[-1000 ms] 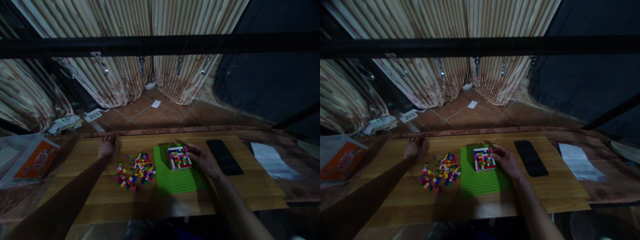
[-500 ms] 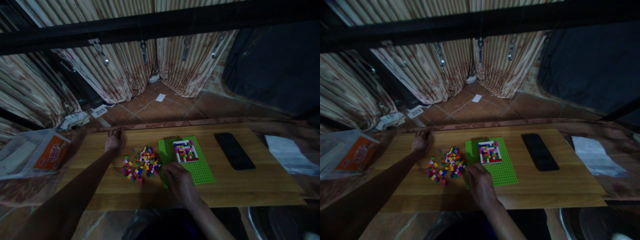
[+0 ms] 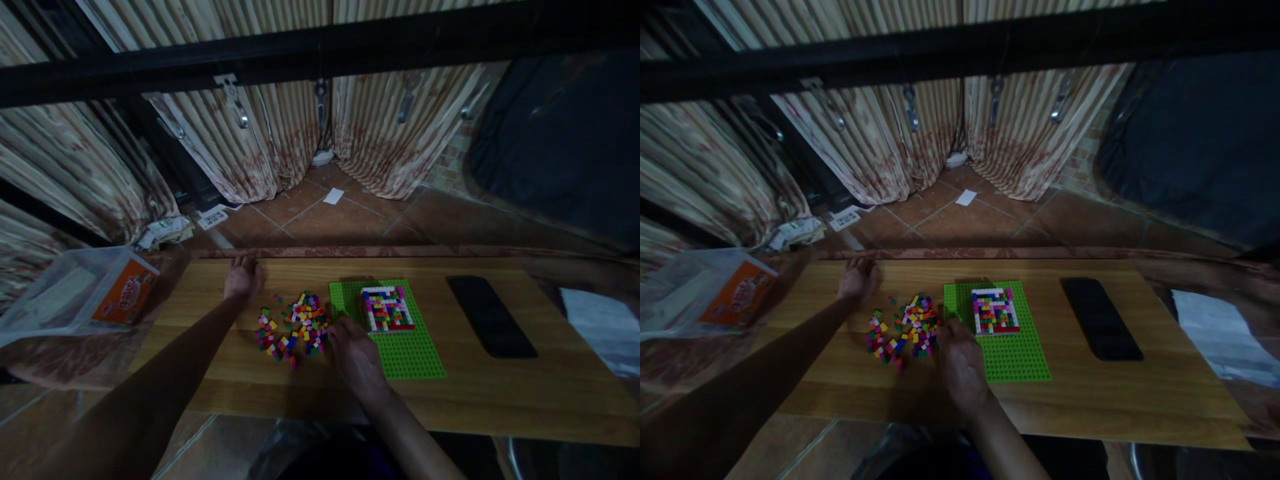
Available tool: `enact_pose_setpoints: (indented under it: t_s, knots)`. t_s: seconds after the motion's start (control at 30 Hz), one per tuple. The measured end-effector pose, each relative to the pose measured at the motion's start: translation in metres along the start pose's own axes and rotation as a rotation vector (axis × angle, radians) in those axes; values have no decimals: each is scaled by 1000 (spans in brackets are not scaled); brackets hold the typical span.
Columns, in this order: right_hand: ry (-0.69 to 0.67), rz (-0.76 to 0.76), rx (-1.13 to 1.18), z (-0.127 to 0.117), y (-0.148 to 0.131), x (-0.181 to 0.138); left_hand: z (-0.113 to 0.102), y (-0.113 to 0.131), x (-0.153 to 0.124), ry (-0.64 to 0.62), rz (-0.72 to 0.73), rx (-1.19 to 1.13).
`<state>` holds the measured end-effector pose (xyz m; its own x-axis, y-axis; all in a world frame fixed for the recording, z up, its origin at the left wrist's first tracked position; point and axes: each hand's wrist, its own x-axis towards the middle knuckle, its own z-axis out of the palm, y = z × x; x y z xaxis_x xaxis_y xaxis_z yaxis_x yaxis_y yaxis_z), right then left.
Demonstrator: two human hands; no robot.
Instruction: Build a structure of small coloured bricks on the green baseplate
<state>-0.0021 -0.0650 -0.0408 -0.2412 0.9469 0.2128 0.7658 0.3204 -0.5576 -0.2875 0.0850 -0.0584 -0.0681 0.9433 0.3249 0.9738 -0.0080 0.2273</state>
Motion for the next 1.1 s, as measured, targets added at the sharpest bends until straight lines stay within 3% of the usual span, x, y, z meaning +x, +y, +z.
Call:
enact_pose_setpoints:
  t_s: [0.13,0.27,0.47,0.73,0.93,1.1]
  knots:
    - [22,9,212,-9,-6,-7,0,1,0,6,-38,-31]
    - [76,124,407,-25,-6,-20,-1,2,-1,9,-52,-39]
    - [267,192,468,-61,17,-26,-1,1,0,4,-28,-21]
    - [445,199,290,-97,58,0,0,-3,1,1,-21,-7]
    - [387,84,12,-110,80,29,2,-4,2,10,6,-36]
    - [225,-58,-123,-115,90,43,1,-2,2,10,-6,-32]
